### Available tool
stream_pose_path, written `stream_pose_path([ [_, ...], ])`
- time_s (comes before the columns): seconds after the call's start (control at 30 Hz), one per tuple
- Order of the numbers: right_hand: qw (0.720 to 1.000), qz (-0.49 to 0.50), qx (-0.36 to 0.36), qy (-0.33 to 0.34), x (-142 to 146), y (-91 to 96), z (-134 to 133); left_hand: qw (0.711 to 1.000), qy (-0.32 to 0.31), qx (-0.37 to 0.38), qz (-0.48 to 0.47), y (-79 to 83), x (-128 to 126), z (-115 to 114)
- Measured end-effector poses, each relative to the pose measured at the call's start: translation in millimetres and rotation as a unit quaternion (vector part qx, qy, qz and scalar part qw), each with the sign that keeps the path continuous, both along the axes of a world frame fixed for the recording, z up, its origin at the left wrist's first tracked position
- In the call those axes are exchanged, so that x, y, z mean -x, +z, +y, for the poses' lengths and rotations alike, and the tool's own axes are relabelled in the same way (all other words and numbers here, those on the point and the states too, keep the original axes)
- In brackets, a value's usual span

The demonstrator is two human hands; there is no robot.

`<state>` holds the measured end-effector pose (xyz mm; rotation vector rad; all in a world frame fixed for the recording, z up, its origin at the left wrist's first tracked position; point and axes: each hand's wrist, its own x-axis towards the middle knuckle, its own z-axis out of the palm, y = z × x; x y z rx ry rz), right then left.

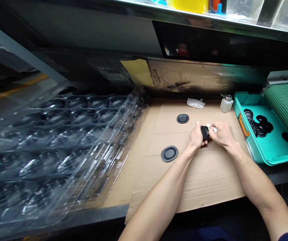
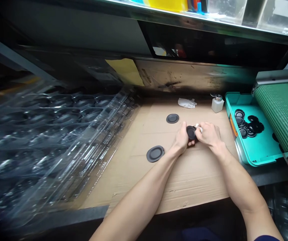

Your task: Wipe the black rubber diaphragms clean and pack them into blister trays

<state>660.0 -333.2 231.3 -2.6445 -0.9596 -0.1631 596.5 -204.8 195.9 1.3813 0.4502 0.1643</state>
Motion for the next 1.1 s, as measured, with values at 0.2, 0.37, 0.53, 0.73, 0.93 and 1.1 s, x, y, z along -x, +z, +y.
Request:
stream_pose_path([
  [0.2,0.991,-0.032,-0.111,-0.061,-24.0,-15.6,-9.0,0.915,0.035,0.396,0.065,18.2,-5.2,21.8],
  [0.37,0.990,-0.031,-0.121,-0.066,-40.6,-27.5,-13.5,0.881,0.054,0.466,0.060,18.1,-1.6,28.3],
  [0.53,0.990,-0.027,-0.120,-0.068,-42.8,-30.1,-13.5,0.885,0.050,0.460,0.053,15.3,-2.4,26.6],
  [0.73,0.992,-0.027,-0.080,-0.095,-38.0,-21.1,-14.3,0.894,0.032,0.445,0.043,12.4,-0.7,26.4],
  [0.93,0.984,-0.038,0.031,-0.169,-36.6,-10.6,-21.8,0.948,0.014,0.316,-0.028,10.7,3.6,22.6],
  [1.1,0.989,-0.058,0.053,-0.125,-31.6,-13.4,-20.4,0.975,0.070,0.201,-0.056,12.7,6.9,27.1],
])
